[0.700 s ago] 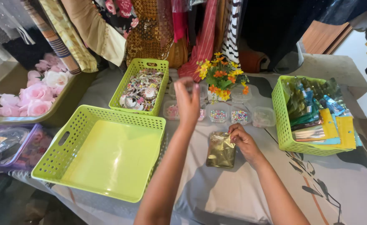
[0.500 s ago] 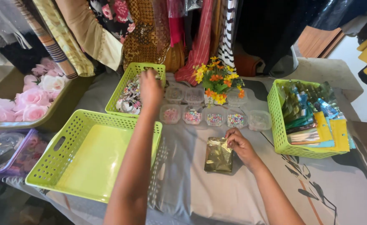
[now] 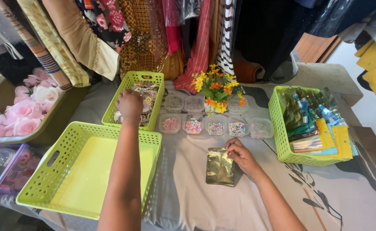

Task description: Packing small colorful beads, charms, and accessories into decorative bags at a gift shop station.

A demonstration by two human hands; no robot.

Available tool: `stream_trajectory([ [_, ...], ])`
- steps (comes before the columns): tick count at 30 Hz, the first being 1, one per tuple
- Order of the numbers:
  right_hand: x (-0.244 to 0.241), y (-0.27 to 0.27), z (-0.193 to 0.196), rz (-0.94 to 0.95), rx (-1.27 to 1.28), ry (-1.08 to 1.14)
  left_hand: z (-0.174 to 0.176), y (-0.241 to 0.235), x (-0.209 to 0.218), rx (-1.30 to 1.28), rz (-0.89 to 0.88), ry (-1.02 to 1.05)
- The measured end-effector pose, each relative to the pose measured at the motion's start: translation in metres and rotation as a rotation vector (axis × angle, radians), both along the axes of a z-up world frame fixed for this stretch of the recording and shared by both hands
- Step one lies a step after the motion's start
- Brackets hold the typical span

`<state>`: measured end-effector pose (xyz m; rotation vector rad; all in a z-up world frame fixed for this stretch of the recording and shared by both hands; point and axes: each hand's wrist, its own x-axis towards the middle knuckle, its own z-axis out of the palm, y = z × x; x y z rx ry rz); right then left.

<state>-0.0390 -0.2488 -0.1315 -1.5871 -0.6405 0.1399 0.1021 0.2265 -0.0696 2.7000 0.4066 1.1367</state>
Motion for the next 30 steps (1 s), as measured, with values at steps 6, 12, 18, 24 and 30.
stream_trajectory([
  [6,-0.003,0.004,0.008,0.023,0.019,-0.023,0.027,0.022,-0.009,-0.388,-0.217,-0.156],
  [12,-0.001,0.0,0.001,0.028,0.019,-0.051,0.065,0.021,-0.019,-0.945,-0.587,-0.236],
  [18,-0.012,0.004,0.022,0.018,-0.041,-0.133,0.111,-0.039,-0.069,-1.377,-0.944,0.047],
  [24,-0.01,0.002,0.021,0.049,-0.006,-0.161,0.103,-0.144,-0.109,-1.341,-1.266,0.708],
  [30,-0.001,-0.001,0.009,0.066,-0.015,-0.297,0.085,-0.203,-0.128,-1.05,-1.305,0.961],
])
